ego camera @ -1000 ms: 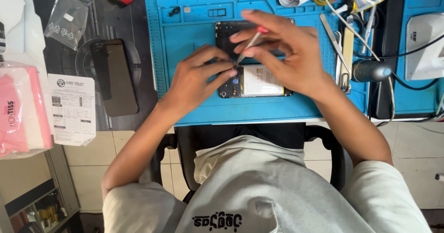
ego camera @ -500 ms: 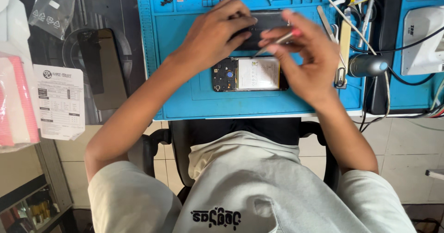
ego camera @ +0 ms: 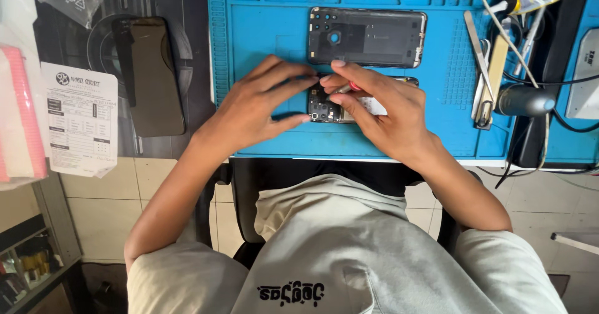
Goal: The person removes the SIM card tray from a blue smartphone, then uses a prying tool to separate the back cover. They open the device to reveal the internal components, including the battery and motherboard, and proceed to unscrew and remove a small internal bracket.
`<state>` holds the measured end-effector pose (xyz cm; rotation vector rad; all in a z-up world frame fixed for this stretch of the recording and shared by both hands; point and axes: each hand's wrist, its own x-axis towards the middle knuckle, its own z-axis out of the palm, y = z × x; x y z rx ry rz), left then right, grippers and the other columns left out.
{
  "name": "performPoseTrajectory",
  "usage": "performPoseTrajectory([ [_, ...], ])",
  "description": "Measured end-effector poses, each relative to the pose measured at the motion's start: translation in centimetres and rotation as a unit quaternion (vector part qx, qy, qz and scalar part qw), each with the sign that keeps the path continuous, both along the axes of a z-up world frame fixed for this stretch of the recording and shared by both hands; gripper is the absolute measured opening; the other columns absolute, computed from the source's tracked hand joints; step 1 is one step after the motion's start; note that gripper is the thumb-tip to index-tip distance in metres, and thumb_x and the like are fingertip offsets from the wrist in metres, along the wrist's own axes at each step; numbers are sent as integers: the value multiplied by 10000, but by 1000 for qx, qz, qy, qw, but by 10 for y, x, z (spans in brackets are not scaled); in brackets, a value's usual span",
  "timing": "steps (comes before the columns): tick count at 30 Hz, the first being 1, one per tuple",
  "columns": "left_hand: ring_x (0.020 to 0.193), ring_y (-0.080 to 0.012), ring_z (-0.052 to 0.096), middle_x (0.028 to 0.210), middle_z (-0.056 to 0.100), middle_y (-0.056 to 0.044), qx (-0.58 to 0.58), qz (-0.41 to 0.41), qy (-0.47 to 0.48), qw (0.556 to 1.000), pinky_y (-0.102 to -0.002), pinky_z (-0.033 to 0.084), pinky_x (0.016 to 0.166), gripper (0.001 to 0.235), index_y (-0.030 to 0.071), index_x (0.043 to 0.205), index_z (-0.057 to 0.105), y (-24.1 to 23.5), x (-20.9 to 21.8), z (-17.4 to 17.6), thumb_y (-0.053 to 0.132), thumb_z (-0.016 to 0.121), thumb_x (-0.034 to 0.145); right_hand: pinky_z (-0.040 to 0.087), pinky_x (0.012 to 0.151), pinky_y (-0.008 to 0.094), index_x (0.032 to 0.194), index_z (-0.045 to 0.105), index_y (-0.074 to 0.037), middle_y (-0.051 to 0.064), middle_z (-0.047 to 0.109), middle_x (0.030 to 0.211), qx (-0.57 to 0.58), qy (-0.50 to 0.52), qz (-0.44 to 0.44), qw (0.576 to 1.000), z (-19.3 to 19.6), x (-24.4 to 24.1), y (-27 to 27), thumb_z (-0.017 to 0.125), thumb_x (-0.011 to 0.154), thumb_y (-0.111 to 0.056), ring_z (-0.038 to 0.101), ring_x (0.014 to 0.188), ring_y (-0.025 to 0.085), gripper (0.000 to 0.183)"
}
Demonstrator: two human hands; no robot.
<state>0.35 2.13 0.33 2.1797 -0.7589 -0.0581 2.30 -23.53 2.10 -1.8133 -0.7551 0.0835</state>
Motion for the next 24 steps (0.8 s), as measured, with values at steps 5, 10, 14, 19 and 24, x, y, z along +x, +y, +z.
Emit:
performPoseTrajectory([
  [5,1169,-286,577,1381,609,-72,7,-4,4,1000,-415,505,1029,563,60,1324,659,0,-2,-9,284,835,838,664,944,320,1441,534,23,180,722,1251,-28,1,-1,1000,5,-2,4,715,1027,68,755,1148,255,455],
  [10,1181,-284,574,1389,599,-67,1,-1,3,1000,-417,504,1031,527,66,1292,672,0,-2,-11,288,839,844,663,940,324,1428,545,28,183,720,1239,-35,-20,-1,999,4,1,8,732,1014,61,755,1139,264,456],
  [14,1223,-281,572,1409,594,-51,-3,7,7,1000,-408,506,1042,483,71,1267,688,0,-5,-11,265,829,848,620,813,366,1375,600,10,141,730,1125,-76,-80,28,994,12,3,9,811,968,26,732,949,240,459],
  [19,1240,-257,570,1422,592,-36,-9,11,18,1000,-393,511,1036,434,58,1216,713,-1,-4,-10,273,828,857,576,724,352,1317,660,-45,121,711,1095,-64,-141,74,985,24,9,11,877,897,-95,692,878,230,476],
  [24,1247,-255,572,1410,593,-36,-1,14,10,1000,-400,516,1038,437,54,1211,720,0,-4,-9,256,825,838,543,664,331,1212,748,-80,66,669,957,-57,-166,48,983,21,11,17,930,844,-149,652,800,197,416],
])
